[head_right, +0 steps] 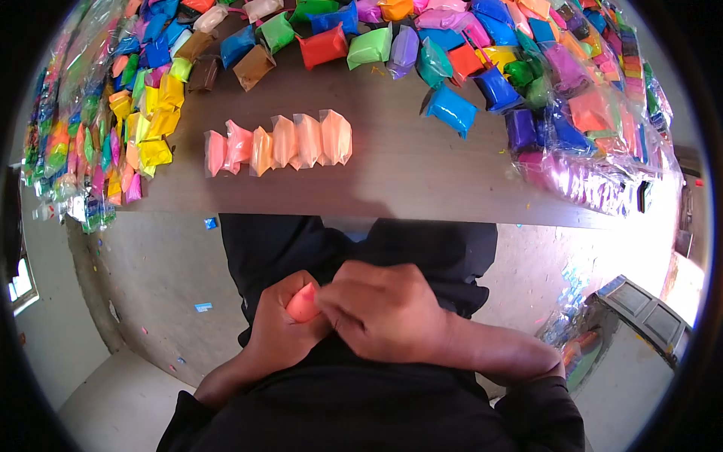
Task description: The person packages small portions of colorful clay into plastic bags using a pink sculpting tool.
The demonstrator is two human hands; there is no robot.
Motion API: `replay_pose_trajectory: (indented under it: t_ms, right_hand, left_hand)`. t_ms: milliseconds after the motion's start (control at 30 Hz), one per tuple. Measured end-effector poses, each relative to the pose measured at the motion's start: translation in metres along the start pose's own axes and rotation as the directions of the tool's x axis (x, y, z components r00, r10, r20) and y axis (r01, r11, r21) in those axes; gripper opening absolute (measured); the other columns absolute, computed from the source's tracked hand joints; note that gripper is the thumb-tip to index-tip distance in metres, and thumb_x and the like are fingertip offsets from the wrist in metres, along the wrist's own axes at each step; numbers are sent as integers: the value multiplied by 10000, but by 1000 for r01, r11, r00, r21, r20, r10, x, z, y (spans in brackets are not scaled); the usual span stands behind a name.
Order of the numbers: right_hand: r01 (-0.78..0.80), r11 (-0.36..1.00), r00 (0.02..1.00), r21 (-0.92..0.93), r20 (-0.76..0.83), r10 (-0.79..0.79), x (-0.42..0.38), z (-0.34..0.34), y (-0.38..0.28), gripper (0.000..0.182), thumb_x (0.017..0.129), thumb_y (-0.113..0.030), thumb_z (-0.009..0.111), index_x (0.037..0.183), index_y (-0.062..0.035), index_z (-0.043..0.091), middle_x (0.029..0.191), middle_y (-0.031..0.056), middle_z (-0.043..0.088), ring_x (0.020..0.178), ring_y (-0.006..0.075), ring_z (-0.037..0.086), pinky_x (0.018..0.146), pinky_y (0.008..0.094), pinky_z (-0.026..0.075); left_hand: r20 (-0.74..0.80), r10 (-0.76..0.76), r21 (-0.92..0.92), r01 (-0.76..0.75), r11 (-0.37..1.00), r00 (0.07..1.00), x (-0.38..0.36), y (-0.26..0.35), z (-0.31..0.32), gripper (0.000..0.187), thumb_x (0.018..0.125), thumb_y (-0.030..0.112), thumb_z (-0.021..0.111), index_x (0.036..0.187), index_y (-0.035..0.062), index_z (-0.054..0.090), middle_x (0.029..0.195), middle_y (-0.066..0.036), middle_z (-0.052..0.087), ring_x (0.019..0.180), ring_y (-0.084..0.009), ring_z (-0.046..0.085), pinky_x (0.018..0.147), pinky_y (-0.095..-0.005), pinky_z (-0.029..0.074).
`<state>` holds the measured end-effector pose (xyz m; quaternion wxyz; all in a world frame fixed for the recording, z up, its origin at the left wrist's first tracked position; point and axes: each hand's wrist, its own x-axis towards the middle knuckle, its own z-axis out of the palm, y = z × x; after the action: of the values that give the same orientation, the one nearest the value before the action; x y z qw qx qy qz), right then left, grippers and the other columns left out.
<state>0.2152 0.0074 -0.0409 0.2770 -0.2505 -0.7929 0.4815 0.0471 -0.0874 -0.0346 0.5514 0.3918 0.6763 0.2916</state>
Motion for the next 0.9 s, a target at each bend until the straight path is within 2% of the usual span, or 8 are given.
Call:
replay_pose_trajectory:
  t_ms: [67,333,433,500,567,633,767,900]
  right_hand:
    - [10,1000,1000,12,14,-10,0,0,-3,134,777,9,732,870,-71,676,750,74,594,593,275,617,495,359,495]
    - [45,998,996,31,80,-48,3,-8,-4,115,771,17,770,857,-44,723,734,89,650,579,239,645,480,324,498]
    - [-60,997,997,-47,-53,58,12,-13,-11,130,758,29,787,846,-37,718,734,93,649,573,236,644,482,321,498]
    - [40,974,996,223,69,-57,11,-11,-16,156,736,51,793,843,-37,723,732,99,647,566,230,641,490,314,501]
    - [49,980,995,193,75,-65,11,-12,-14,174,730,62,791,864,-34,736,738,95,649,569,216,646,496,307,507]
    - [-3,989,983,-148,-181,-24,16,-16,-13,197,727,38,765,903,-39,721,767,73,617,571,215,628,476,325,491]
    - [161,983,987,89,-23,-159,2,-9,-22,269,705,40,763,965,-22,735,756,68,623,556,205,620,468,304,493]
    - [192,980,981,-61,23,-191,8,-21,-20,323,734,16,764,1053,-11,722,811,80,640,586,217,642,479,305,511]
  left_hand:
    - [54,61,-130,-54,990,997,-1,-4,0,223,822,58,775,854,36,556,712,-32,578,665,-79,523,601,-279,464]
    - [54,-12,-119,19,993,998,0,2,-2,227,848,106,793,876,37,578,747,-34,599,700,-69,525,628,-275,472]
    - [28,-10,-78,12,997,1000,-2,9,-4,231,848,111,796,882,34,580,742,-40,600,695,-75,527,628,-284,478]
    - [24,23,-78,-21,997,999,-6,19,-7,238,847,119,799,881,32,580,735,-44,598,688,-79,526,626,-289,481]
    - [47,-15,-67,18,998,999,-10,26,-7,243,842,122,800,884,27,580,743,-62,611,691,-91,545,636,-293,491]
    - [18,11,-37,-10,999,1000,-12,27,-8,237,833,106,797,889,21,583,748,-78,622,679,-105,564,641,-296,501]
    - [49,6,-52,-4,999,999,-17,34,-12,222,826,87,786,908,23,590,763,-112,659,677,-170,648,648,-318,529]
    - [32,-11,25,10,1000,999,-16,36,-13,219,830,98,780,929,31,597,806,-128,699,730,-231,711,671,-312,547]
